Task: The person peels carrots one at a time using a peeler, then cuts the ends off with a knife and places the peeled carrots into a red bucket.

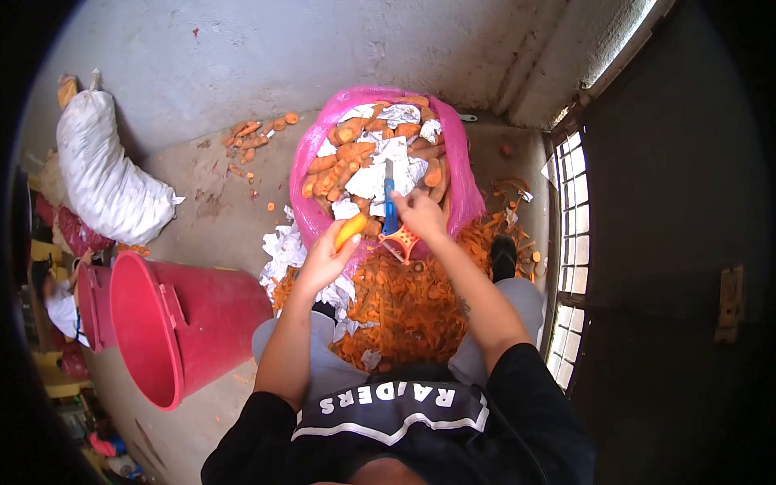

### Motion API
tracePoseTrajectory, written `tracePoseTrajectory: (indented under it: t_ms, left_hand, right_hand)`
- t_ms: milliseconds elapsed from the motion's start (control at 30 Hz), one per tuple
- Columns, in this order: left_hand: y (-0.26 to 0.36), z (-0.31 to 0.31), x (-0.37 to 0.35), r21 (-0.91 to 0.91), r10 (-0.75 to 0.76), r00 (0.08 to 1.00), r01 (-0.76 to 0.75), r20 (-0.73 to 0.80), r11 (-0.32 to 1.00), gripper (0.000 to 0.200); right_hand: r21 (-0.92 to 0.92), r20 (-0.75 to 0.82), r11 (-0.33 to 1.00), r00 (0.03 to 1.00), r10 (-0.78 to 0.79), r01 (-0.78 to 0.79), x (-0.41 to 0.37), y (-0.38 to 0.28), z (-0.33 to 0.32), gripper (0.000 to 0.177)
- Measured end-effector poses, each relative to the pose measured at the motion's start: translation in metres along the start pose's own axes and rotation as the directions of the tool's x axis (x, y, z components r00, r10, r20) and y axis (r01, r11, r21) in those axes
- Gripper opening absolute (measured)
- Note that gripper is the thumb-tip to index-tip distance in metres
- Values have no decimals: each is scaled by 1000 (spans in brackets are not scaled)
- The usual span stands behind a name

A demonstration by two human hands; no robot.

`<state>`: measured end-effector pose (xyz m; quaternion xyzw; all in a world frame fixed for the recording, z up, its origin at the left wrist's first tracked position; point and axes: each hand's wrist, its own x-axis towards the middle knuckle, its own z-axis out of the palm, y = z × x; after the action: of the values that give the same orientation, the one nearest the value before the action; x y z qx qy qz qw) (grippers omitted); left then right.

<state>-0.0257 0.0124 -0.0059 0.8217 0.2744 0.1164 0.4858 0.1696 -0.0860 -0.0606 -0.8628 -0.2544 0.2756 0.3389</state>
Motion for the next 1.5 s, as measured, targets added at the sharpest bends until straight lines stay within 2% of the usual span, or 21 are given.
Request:
tracePoseTrajectory:
  t_ms: [33, 100, 233, 267, 367, 467, 567, 600, 700, 867, 900, 967, 1167, 1267, 1500]
  left_hand:
    - [2, 0, 1, 40, 39, 999, -39, -13, 998, 35]
    - [7, -2, 2, 122, 117, 993, -112, -31, 986, 35]
    - [22, -6, 2, -5, 56, 998, -56, 2, 998, 34]
    - [21, -6, 3, 23, 70, 998, -70, -5, 997, 33]
    - [16, -6, 4, 99, 139, 990, -136, -26, 986, 31]
    - [19, -6, 8, 177, 253, 967, -242, -41, 954, 30]
    - [23, -3, 8, 281, 337, 940, -309, -58, 909, 31]
    - [24, -2, 8, 316, 360, 931, -323, -65, 892, 31]
    - [21, 1, 7, 406, 403, 910, -332, -100, 851, 33]
    - [21, 5, 3, 516, 462, 880, -345, -114, 784, 36]
    - [20, 7, 3, 525, 473, 874, -352, -111, 775, 37]
    - [22, 10, 3, 535, 495, 862, -367, -112, 761, 39]
    - [26, 20, 5, 544, 548, 826, -401, -132, 737, 39]
    - [28, 24, 8, 539, 553, 823, -409, -131, 736, 38]
    - [29, 28, 14, 518, 561, 817, -426, -133, 742, 38]
  right_hand:
    - [-54, -28, 998, 999, 31, -33, -1, -4, 9, 64]
    - [-127, -68, 988, 995, 76, -84, -1, -11, 22, 63]
    - [-214, -40, 974, 997, 69, -76, 7, -9, 24, 45]
    - [-212, -30, 976, 998, 54, -59, 9, -9, 22, 36]
    - [-220, 8, 974, 999, 50, -47, 7, -4, 22, 34]
    - [-324, -75, 946, 996, -56, 29, 4, 8, 40, 34]
    - [-227, -86, 972, 993, -84, 63, -1, 8, 37, 38]
    - [-186, -2, 982, 1000, 15, -15, -4, -3, 23, 38]
    - [15, 23, 999, 999, -39, 39, -16, -2, 1, 38]
    - [148, 83, 958, 962, -260, 246, -64, 1, -21, 30]
    - [158, 152, 958, 953, -262, 238, -72, 10, -18, 33]
    - [239, 187, 927, 923, -337, 290, -94, 14, -19, 34]
    - [470, 254, 846, 880, -402, 251, -119, 27, -23, 32]
    - [597, 344, 788, 840, -419, 149, -115, 32, -29, 33]
    - [549, 406, 831, 841, -357, 88, -114, 34, -34, 35]
